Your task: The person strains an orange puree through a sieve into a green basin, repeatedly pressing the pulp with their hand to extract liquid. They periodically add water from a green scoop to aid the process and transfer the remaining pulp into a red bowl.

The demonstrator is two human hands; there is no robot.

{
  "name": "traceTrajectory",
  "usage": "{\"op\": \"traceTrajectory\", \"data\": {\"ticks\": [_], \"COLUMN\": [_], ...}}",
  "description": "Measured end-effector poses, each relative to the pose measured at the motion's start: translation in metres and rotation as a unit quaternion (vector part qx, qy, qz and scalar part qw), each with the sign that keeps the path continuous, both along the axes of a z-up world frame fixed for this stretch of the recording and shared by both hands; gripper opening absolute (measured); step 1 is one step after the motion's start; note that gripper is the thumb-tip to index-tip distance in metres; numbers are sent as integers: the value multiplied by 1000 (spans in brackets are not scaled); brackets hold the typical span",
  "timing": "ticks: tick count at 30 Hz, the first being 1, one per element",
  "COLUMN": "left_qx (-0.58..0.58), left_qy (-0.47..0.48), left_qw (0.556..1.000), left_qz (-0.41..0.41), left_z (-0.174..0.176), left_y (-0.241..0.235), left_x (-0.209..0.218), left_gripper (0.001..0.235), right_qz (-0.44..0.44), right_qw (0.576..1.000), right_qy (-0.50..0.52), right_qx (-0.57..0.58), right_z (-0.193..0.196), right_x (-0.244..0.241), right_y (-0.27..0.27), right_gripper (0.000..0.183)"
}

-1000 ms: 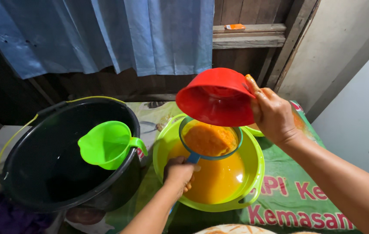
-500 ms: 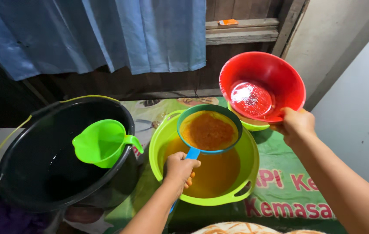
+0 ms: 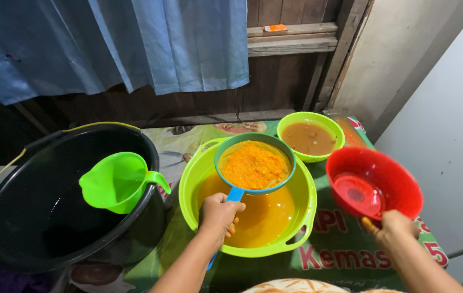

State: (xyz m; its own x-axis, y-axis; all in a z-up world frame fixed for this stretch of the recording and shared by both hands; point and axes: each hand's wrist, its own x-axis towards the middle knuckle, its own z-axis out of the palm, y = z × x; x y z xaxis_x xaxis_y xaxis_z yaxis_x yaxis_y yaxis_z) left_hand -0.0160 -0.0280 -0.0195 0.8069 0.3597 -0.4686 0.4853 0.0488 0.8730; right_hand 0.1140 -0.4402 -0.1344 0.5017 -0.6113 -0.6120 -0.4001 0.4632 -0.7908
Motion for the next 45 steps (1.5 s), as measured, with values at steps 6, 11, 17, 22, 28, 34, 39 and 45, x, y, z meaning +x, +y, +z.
{"op": "traceTrajectory", "data": {"ticks": [6, 11, 17, 22, 28, 34, 39, 45], "left_qx": [-3, 3, 13, 18, 23, 58, 42, 20], "left_qy": [3, -3, -2, -1, -3, -16, -5, 15], "left_qw": [1000, 1000, 1000, 1000, 999, 997, 998, 998], "left_qz": [0, 0, 0, -9, -27, -47, -53, -56], "left_z": [2, 4, 3, 5, 16, 25, 27, 26], "left_y": [3, 4, 8, 17, 28, 35, 36, 42], "left_x": [0, 0, -4, -6, -10, -18, -15, -10], "left_gripper": [22, 22, 23, 24, 25, 24, 25, 25], "right_qz": [9, 77, 203, 486, 616, 633, 661, 663], "right_qw": [997, 972, 968, 833, 585, 546, 550, 598], "right_qy": [53, 136, 126, -186, -99, -59, -128, -235], "right_qx": [56, 175, 72, -187, -518, -546, -494, -384], "right_z": [-55, -30, 31, 104, 153, 130, 113, 132], "right_x": [-22, -50, -82, -37, 33, 32, 24, 37], "right_y": [0, 23, 95, 168, 265, 302, 304, 291], "right_gripper": [22, 37, 30, 29, 67, 79, 57, 56]}}
